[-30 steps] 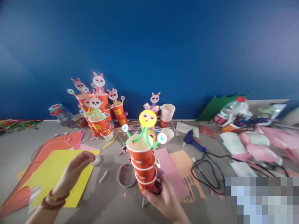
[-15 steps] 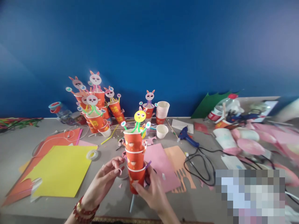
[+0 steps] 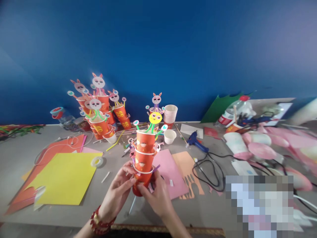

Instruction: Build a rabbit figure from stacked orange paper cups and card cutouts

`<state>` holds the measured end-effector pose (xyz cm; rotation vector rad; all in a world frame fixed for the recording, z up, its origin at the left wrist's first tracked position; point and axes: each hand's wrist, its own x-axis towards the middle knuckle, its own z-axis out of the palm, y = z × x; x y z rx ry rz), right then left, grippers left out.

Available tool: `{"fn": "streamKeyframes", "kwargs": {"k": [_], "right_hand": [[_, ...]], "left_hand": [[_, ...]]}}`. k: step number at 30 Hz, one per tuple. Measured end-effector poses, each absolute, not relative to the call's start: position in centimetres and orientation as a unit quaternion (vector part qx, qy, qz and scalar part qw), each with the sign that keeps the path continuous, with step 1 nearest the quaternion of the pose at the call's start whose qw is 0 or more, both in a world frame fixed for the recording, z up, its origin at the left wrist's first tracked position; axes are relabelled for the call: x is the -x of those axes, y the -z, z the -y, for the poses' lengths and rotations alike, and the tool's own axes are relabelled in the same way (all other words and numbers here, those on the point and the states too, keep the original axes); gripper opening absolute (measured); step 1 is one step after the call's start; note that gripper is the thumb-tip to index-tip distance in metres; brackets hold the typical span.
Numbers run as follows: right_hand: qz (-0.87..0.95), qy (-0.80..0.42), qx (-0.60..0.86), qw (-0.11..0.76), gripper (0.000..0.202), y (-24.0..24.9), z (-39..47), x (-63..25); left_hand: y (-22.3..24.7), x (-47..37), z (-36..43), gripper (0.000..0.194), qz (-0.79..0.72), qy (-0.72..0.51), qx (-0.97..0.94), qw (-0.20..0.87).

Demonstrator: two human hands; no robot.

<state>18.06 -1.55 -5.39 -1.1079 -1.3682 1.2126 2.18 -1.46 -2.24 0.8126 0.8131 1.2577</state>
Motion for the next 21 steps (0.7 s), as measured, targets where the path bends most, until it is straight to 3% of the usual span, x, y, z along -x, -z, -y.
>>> {"fn": "streamKeyframes", "kwargs": {"k": [9, 17, 21], "right_hand": [[0.584, -0.461, 0.468, 0.478, 0.045, 4.9, 1.4, -17.7], [0.594, -0.463, 0.462, 0.469, 0.049, 4.6, 1.7, -18.6], [0.576, -0.358, 0.513, 0.526, 0.025, 4.2, 2.3, -19.2]], "left_hand": [[3.8, -2.3, 1.5, 0.028, -0.432, -0.543, -0.465, 0.549], [4.1, -2.9, 1.7, 0.046, -0.403, -0.59, -0.434, 0.548], [4.2, -3.2, 1.4, 0.059, -0.391, -0.63, -0.436, 0.51]]}}
